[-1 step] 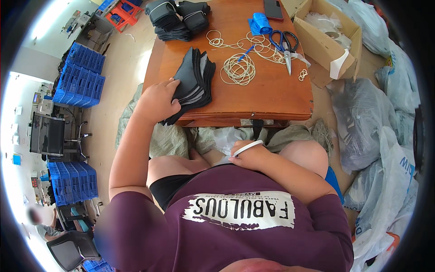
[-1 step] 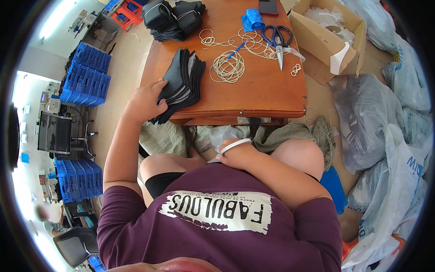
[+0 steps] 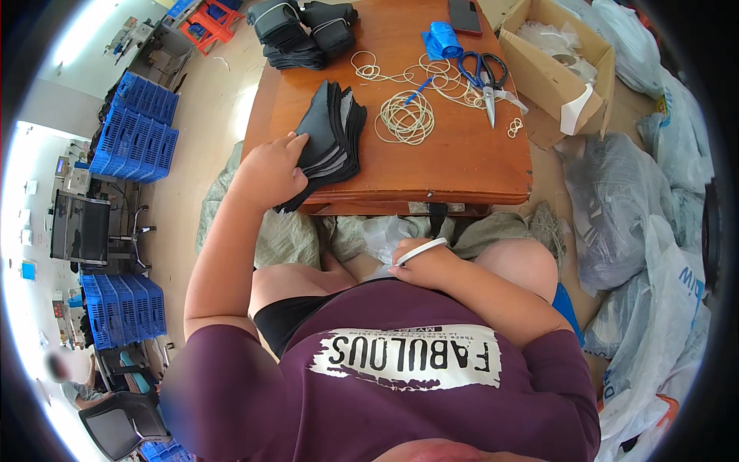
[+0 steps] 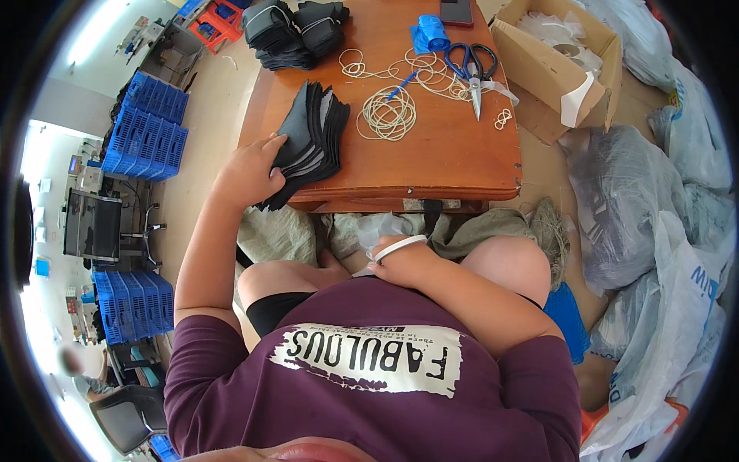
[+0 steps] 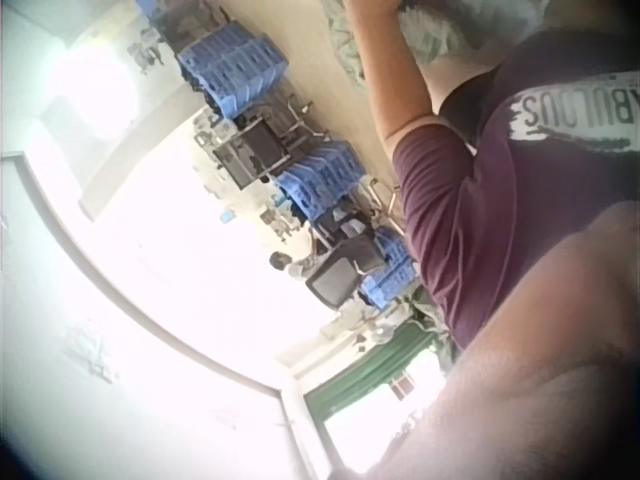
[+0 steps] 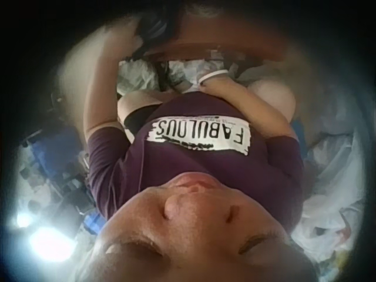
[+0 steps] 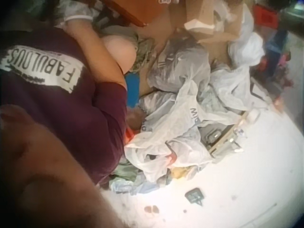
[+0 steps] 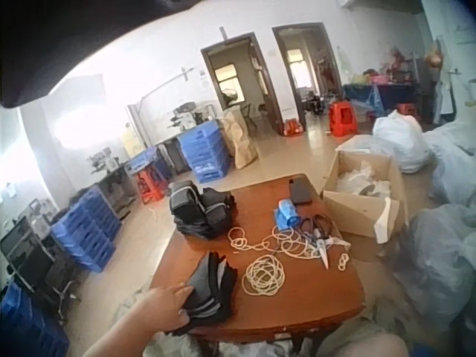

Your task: Bundling and securing stacks of shoe upper components using rubber bands.

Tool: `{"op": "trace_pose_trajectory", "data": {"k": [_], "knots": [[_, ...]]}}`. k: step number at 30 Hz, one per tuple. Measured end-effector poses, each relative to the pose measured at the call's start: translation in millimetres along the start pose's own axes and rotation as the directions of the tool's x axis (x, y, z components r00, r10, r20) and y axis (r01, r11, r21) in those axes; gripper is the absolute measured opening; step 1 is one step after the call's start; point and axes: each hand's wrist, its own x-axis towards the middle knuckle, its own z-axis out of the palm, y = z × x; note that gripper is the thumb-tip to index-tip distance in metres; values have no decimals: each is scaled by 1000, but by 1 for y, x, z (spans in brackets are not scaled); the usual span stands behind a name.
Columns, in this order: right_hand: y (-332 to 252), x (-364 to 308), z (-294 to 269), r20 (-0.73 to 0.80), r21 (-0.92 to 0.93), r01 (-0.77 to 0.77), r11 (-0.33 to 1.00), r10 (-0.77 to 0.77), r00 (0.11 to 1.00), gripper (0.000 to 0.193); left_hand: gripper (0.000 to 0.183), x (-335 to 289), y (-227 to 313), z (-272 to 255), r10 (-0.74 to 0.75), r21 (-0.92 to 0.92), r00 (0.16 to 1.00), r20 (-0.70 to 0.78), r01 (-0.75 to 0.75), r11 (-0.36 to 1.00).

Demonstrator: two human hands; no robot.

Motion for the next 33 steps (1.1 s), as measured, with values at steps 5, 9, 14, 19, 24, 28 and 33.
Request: {"op": "trace_pose_trajectory", "data": {"k": [5, 9, 14, 19, 24, 28, 33], "knots": [[1, 1, 0, 19, -13, -25, 1000, 25, 1000, 31, 60, 9, 7, -13, -151, -8, 974, 168, 154, 988], [1, 0, 1, 25, -19, -34, 999, 34, 999, 32, 59, 1, -6, -14, -62, -98, 994, 91, 71, 993], [10, -3, 8, -4, 25, -58, 998, 58, 998, 32, 62, 5, -10, 6, -150, -211, 987, -60, 134, 968], [2, -3, -4, 7, 8, -37, 999, 37, 999, 31, 65, 3, -38, 30, -270, -409, 952, -144, 192, 892], [4, -3, -5, 81, -8, -79, 997, 80, 993, 33, 61, 14, 2, -29, -499, -547, 807, -315, 275, 791], [11, -6, -1, 27, 7, -61, 998, 60, 998, 35, 63, 42, 72, -32, -153, -345, 855, -496, -33, 938], [8, -5, 1, 21, 21, -69, 997, 68, 997, 36, 66, 75, 170, 45, 145, -103, 954, -264, -178, 979]]}}
